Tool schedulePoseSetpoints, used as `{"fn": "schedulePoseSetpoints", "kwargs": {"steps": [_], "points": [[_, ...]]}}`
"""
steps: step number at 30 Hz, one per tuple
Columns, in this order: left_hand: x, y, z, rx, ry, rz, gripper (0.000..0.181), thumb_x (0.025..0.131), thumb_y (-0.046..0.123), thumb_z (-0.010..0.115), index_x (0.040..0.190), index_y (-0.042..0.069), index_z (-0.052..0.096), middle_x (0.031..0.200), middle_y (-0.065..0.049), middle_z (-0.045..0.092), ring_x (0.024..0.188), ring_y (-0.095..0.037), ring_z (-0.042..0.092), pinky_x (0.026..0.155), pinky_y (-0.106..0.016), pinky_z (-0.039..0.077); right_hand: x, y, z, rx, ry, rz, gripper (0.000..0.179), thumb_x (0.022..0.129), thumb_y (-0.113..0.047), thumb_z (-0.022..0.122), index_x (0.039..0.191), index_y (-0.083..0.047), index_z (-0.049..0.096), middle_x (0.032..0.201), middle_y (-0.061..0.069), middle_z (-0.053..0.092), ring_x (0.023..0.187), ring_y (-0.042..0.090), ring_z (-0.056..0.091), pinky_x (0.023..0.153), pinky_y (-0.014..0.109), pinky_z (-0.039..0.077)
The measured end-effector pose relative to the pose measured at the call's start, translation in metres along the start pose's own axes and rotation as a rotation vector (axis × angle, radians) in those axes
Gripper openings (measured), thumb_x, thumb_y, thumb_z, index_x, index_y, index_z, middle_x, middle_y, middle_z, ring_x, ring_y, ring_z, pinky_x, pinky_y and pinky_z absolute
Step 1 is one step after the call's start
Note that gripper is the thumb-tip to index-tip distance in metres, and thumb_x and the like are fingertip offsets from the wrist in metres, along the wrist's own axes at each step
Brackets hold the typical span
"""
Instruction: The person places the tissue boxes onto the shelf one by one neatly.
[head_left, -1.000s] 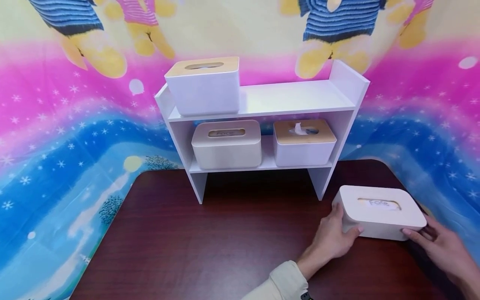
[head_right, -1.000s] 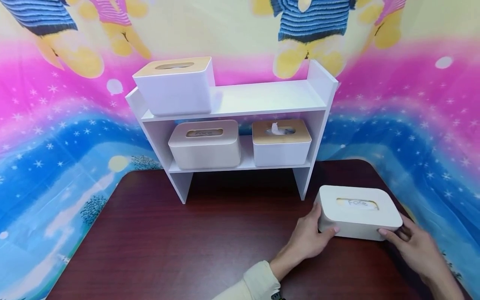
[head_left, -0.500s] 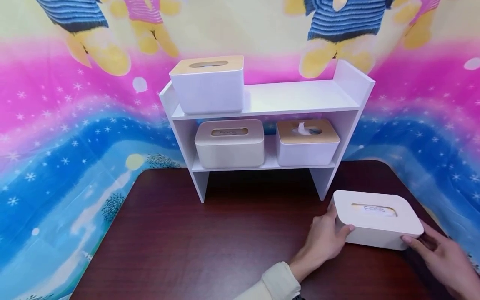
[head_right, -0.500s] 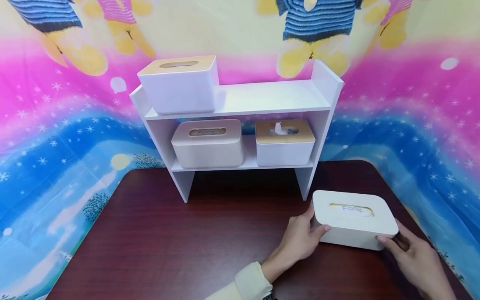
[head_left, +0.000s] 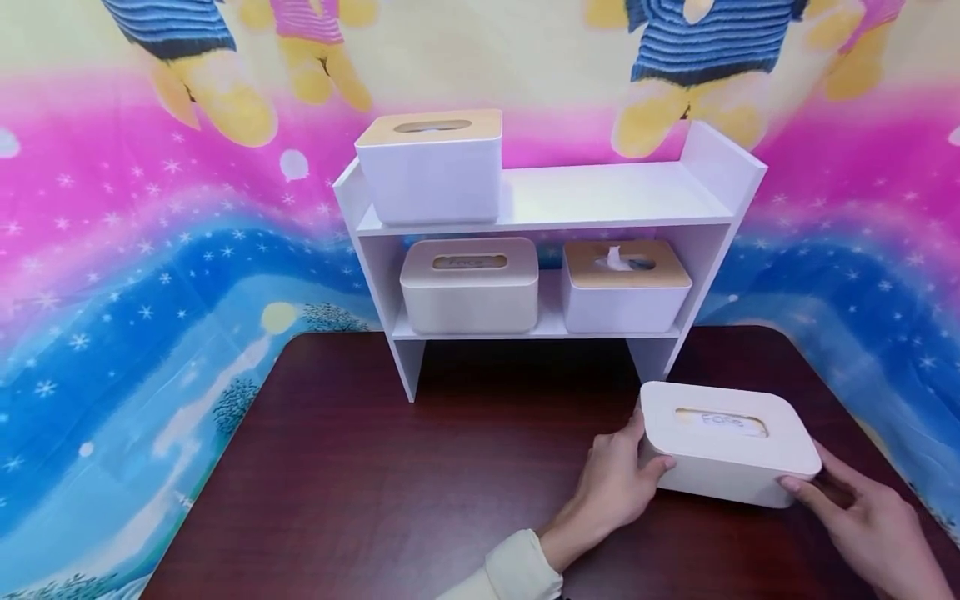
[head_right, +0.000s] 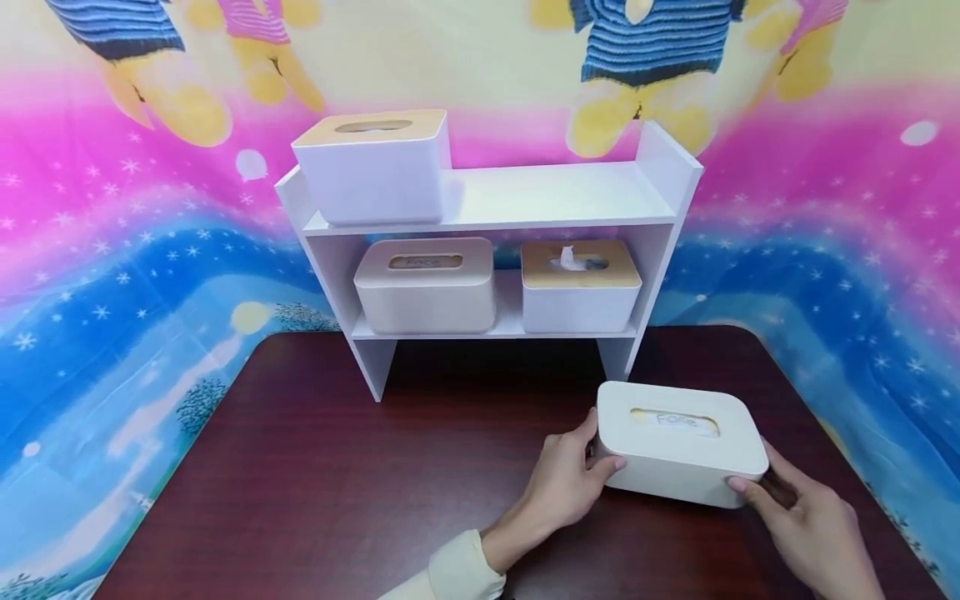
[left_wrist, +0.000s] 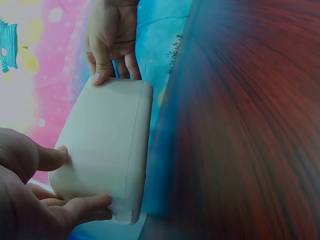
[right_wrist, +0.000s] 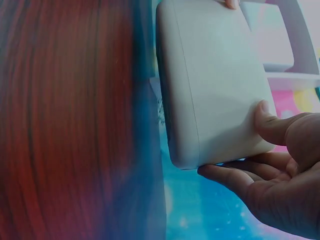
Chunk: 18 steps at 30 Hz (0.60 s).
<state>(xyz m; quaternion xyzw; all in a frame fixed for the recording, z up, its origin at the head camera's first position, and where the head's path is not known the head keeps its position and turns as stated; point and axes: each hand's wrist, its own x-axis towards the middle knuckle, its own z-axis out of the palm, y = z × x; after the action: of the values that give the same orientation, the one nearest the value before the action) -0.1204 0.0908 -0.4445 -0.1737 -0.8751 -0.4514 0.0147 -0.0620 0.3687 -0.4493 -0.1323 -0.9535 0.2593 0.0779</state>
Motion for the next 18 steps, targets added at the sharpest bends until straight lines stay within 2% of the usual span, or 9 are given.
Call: {"fn": "schedulePoseSetpoints", "kwargs": {"steps": [3, 5, 6, 7, 10, 13, 14, 17, 18], "points": [[-0.004, -0.004, -0.008, -0.005, 0.005, -0.003, 0.07, 0.097, 0.036, 0.081, 0.159, 0.016, 0.055, 0.138, -0.002, 0.074, 0.12, -0.005, 0.07, 0.094, -0.022, 0.06, 0.0, -0.006, 0.002, 0.017, -0.006, -0.022, 0.079, 0.108, -0.041, 0.066, 0.164, 0.003, 0.032, 0.097, 0.036, 0.075, 0.082, 0.046, 0.076, 0.048, 0.026, 0.04], [-0.006, -0.006, -0.012, -0.01, 0.002, -0.006, 0.069, 0.097, 0.036, 0.081, 0.159, 0.017, 0.055, 0.116, 0.002, 0.082, 0.105, 0.0, 0.07, 0.086, -0.02, 0.058, -0.001, -0.008, 0.004, 0.023, 0.006, -0.046, 0.078, 0.106, -0.04, 0.069, 0.162, 0.004, 0.036, 0.114, 0.043, 0.07, 0.092, 0.054, 0.075, 0.049, 0.023, 0.045], [-0.007, -0.008, -0.014, -0.009, 0.006, 0.0, 0.069, 0.097, 0.037, 0.081, 0.158, 0.016, 0.055, 0.113, 0.002, 0.082, 0.1, 0.002, 0.069, 0.085, -0.018, 0.057, -0.001, -0.009, 0.005, 0.023, 0.016, -0.06, 0.077, 0.105, -0.039, 0.071, 0.161, 0.003, 0.038, 0.12, 0.044, 0.066, 0.092, 0.053, 0.075, 0.049, 0.022, 0.047], [-0.008, -0.01, -0.016, -0.015, 0.006, 0.002, 0.069, 0.098, 0.037, 0.081, 0.158, 0.016, 0.055, 0.1, 0.003, 0.081, 0.092, 0.003, 0.066, 0.081, -0.017, 0.056, -0.001, -0.01, 0.006, 0.023, 0.024, -0.072, 0.077, 0.104, -0.039, 0.072, 0.161, 0.003, 0.041, 0.126, 0.045, 0.063, 0.088, 0.041, 0.079, 0.05, 0.02, 0.047], [-0.011, -0.015, -0.023, -0.027, 0.016, 0.014, 0.069, 0.098, 0.036, 0.081, 0.158, 0.016, 0.055, 0.093, 0.003, 0.079, 0.081, 0.002, 0.059, 0.076, -0.015, 0.052, 0.0, -0.015, 0.009, 0.034, 0.032, -0.1, 0.077, 0.103, -0.039, 0.075, 0.16, 0.002, 0.044, 0.126, 0.043, 0.064, 0.083, 0.03, 0.081, 0.052, 0.017, 0.048], [-0.013, -0.019, -0.031, -0.041, 0.031, 0.024, 0.069, 0.098, 0.035, 0.08, 0.159, 0.014, 0.054, 0.116, -0.002, 0.081, 0.085, 0.004, 0.06, 0.076, -0.013, 0.051, 0.001, -0.024, 0.011, 0.046, 0.008, -0.109, 0.078, 0.103, -0.04, 0.074, 0.161, 0.001, 0.042, 0.135, 0.044, 0.059, 0.088, 0.031, 0.081, 0.053, 0.016, 0.05], [-0.014, -0.02, -0.034, -0.053, 0.03, 0.025, 0.069, 0.098, 0.034, 0.08, 0.159, 0.013, 0.054, 0.118, -0.003, 0.081, 0.084, 0.004, 0.06, 0.075, -0.013, 0.05, 0.001, -0.028, 0.012, 0.05, 0.0, -0.112, 0.078, 0.103, -0.04, 0.074, 0.162, 0.0, 0.042, 0.136, 0.044, 0.059, 0.094, 0.044, 0.079, 0.054, 0.016, 0.05], [-0.016, -0.024, -0.043, -0.087, 0.025, 0.016, 0.07, 0.099, 0.031, 0.079, 0.16, 0.01, 0.052, 0.095, -0.001, 0.079, 0.071, 0.005, 0.053, 0.068, -0.013, 0.047, 0.001, -0.038, 0.012, 0.062, -0.01, -0.139, 0.078, 0.103, -0.04, 0.074, 0.162, -0.001, 0.042, 0.137, 0.043, 0.06, 0.097, 0.046, 0.078, 0.055, 0.014, 0.05], [-0.017, -0.025, -0.045, -0.098, 0.026, 0.012, 0.07, 0.099, 0.03, 0.08, 0.159, 0.008, 0.052, 0.085, 0.002, 0.074, 0.066, 0.004, 0.049, 0.065, -0.013, 0.045, 0.001, -0.04, 0.012, 0.071, -0.007, -0.155, 0.077, 0.102, -0.038, 0.075, 0.162, -0.001, 0.043, 0.136, 0.042, 0.061, 0.093, 0.033, 0.081, 0.056, 0.012, 0.05]]}}
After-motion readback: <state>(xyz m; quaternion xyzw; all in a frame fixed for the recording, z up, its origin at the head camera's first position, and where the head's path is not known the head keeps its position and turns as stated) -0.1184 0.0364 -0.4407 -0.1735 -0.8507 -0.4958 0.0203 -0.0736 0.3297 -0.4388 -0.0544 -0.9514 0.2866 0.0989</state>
